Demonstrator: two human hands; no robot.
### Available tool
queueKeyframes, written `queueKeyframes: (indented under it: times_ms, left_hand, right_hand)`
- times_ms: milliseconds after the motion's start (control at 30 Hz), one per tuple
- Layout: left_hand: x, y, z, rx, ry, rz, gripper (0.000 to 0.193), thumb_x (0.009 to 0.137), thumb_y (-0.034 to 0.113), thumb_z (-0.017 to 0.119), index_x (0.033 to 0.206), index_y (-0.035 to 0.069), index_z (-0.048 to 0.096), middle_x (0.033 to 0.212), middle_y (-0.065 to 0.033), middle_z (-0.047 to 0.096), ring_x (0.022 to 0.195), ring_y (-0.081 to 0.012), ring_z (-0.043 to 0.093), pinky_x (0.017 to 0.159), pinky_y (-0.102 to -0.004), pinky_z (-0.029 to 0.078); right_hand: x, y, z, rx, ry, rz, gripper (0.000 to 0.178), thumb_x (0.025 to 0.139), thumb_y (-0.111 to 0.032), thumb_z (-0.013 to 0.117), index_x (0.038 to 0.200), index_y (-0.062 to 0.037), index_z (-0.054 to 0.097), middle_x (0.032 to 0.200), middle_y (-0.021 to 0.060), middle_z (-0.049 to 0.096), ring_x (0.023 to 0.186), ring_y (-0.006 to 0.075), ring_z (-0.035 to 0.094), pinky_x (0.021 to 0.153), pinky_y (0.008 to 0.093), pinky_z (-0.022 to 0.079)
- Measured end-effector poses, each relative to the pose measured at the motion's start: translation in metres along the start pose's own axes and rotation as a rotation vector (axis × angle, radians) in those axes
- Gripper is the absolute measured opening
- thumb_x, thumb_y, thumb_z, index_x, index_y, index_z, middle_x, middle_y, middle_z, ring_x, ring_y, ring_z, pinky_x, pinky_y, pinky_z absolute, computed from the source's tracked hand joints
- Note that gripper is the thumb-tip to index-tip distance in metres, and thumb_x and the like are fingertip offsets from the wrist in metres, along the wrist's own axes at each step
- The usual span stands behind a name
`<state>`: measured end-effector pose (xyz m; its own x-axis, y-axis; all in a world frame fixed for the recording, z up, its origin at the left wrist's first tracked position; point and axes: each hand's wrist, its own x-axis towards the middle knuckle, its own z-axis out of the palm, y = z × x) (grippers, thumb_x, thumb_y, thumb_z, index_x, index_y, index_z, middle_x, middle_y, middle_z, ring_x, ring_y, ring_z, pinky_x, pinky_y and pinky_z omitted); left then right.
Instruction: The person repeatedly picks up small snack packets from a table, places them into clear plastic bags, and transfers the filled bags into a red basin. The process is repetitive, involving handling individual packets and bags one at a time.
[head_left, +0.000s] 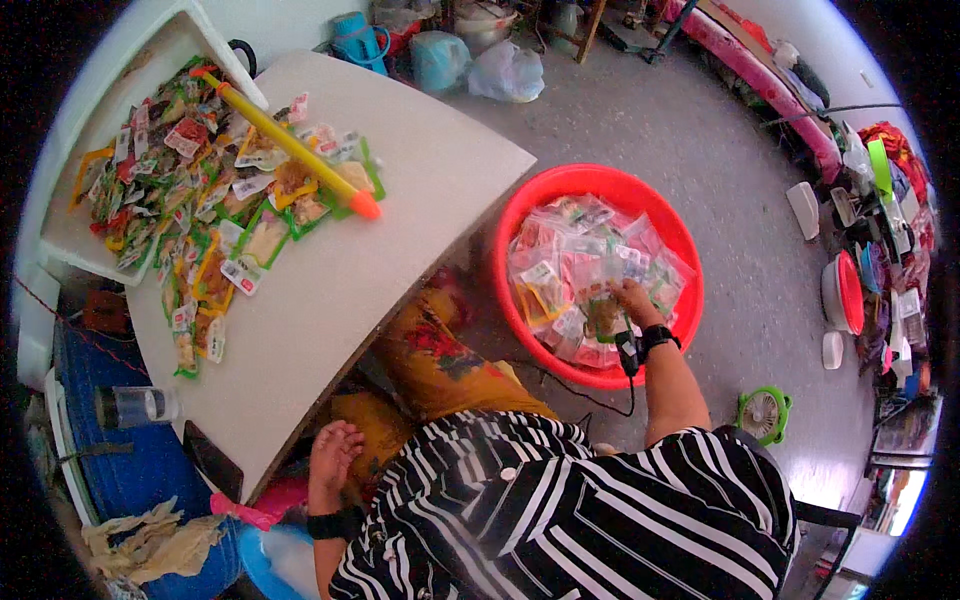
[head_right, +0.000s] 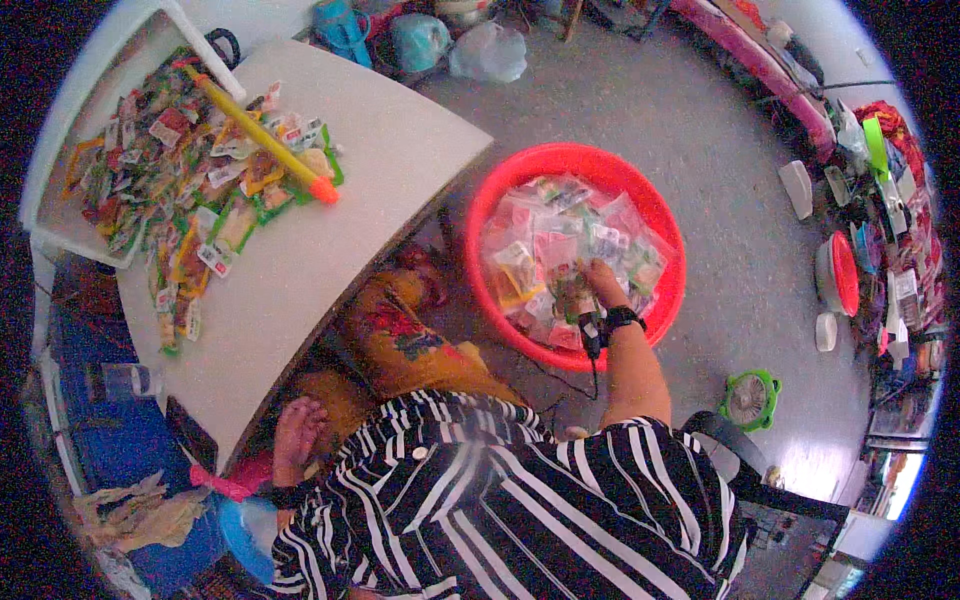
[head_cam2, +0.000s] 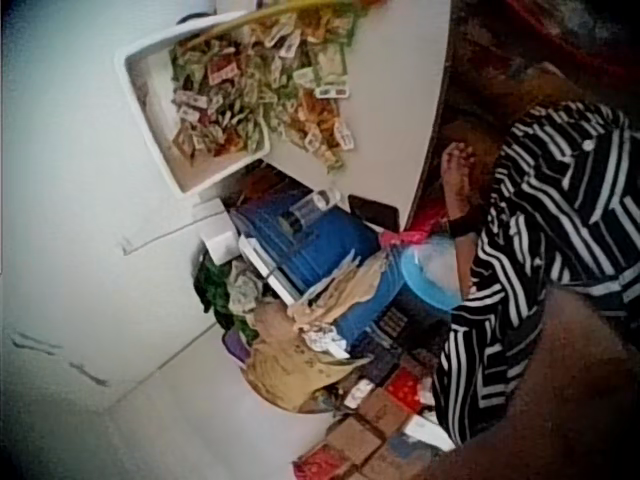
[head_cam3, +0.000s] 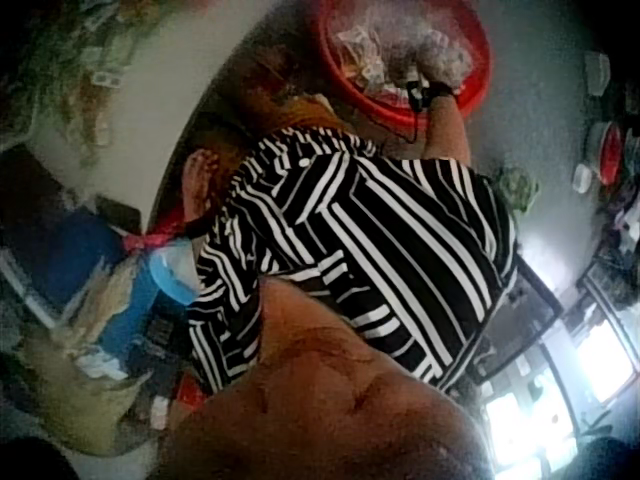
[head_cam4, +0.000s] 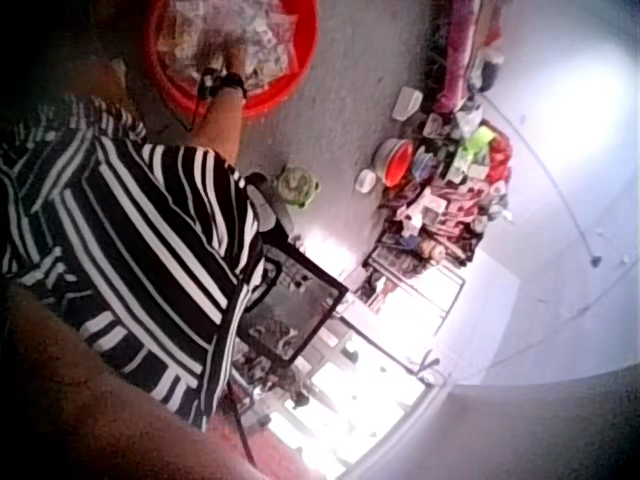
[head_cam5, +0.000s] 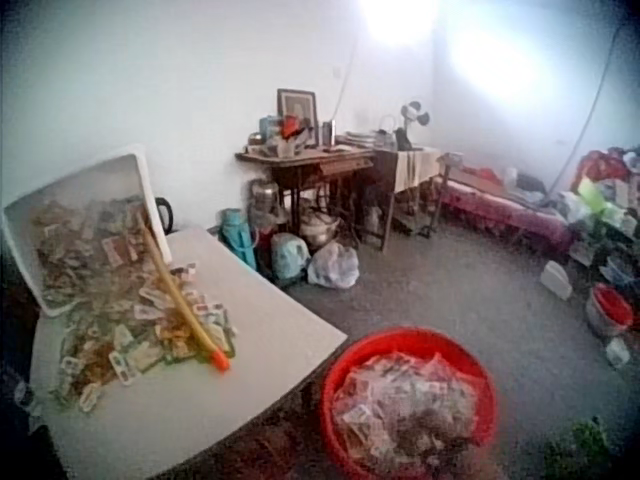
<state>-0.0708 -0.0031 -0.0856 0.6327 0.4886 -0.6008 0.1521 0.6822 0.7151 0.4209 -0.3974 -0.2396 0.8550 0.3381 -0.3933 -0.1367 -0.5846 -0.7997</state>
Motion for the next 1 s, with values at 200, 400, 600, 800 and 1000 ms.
queueKeyframes:
  times_ms: [200,400,600,800,1000]
  left_hand:
    - [0.003,0.001,0.004,0.058,0.078,-0.003,0.017,0.08,0.015,0.046,0.094,0.007,0.043,0.086,-0.0068,0.052,0.074,-0.0198,0.054,0.06,-0.0284,0.044]
    - [0.006,0.0,0.003,0.034,0.106,-0.026,0.017,0.08,0.014,0.044,0.096,0.007,0.042,0.084,-0.0071,0.052,0.072,-0.0203,0.054,0.058,-0.0293,0.045]
    - [0.002,-0.004,-0.001,0.052,0.15,0.003,0.018,0.08,0.013,0.044,0.097,0.007,0.042,0.082,-0.0082,0.052,0.069,-0.021,0.054,0.055,-0.0304,0.045]
    - [0.012,0.0,0.001,0.061,0.143,-0.032,0.018,0.079,0.013,0.045,0.096,0.007,0.042,0.08,-0.0085,0.052,0.068,-0.0213,0.054,0.055,-0.0307,0.045]
    - [0.009,-0.003,-0.004,-0.033,0.079,0.015,0.018,0.079,0.014,0.046,0.095,0.007,0.043,0.08,-0.0082,0.052,0.068,-0.0207,0.054,0.055,-0.0299,0.045]
  right_hand:
    - [-0.041,-0.023,0.005,-0.36,-0.056,-0.124,0.032,0.072,-0.031,0.055,0.076,0.0,0.051,0.068,0.0082,0.053,0.061,0.016,0.047,0.053,0.0291,0.037]
    - [-0.021,0.035,0.013,-0.38,0.073,-0.305,0.034,0.074,-0.032,0.05,0.076,0.002,0.051,0.064,0.0095,0.052,0.058,0.0193,0.047,0.054,0.0317,0.039]
    - [-0.012,0.007,0.037,-0.605,0.093,-0.132,0.024,0.076,-0.025,0.047,0.083,-0.0021,0.051,0.066,0.0096,0.051,0.062,0.0248,0.051,0.056,0.0373,0.041]
    - [0.084,0.034,-0.026,-0.545,0.438,-0.333,0.026,0.07,-0.027,0.049,0.079,-0.0023,0.05,0.068,0.0118,0.053,0.06,0.0271,0.052,0.053,0.0376,0.041]
    - [0.05,-0.026,-0.029,-0.749,0.541,-0.261,0.023,0.06,-0.026,0.057,0.07,-0.0063,0.051,0.055,0.0102,0.05,0.053,0.0256,0.049,0.047,0.036,0.038]
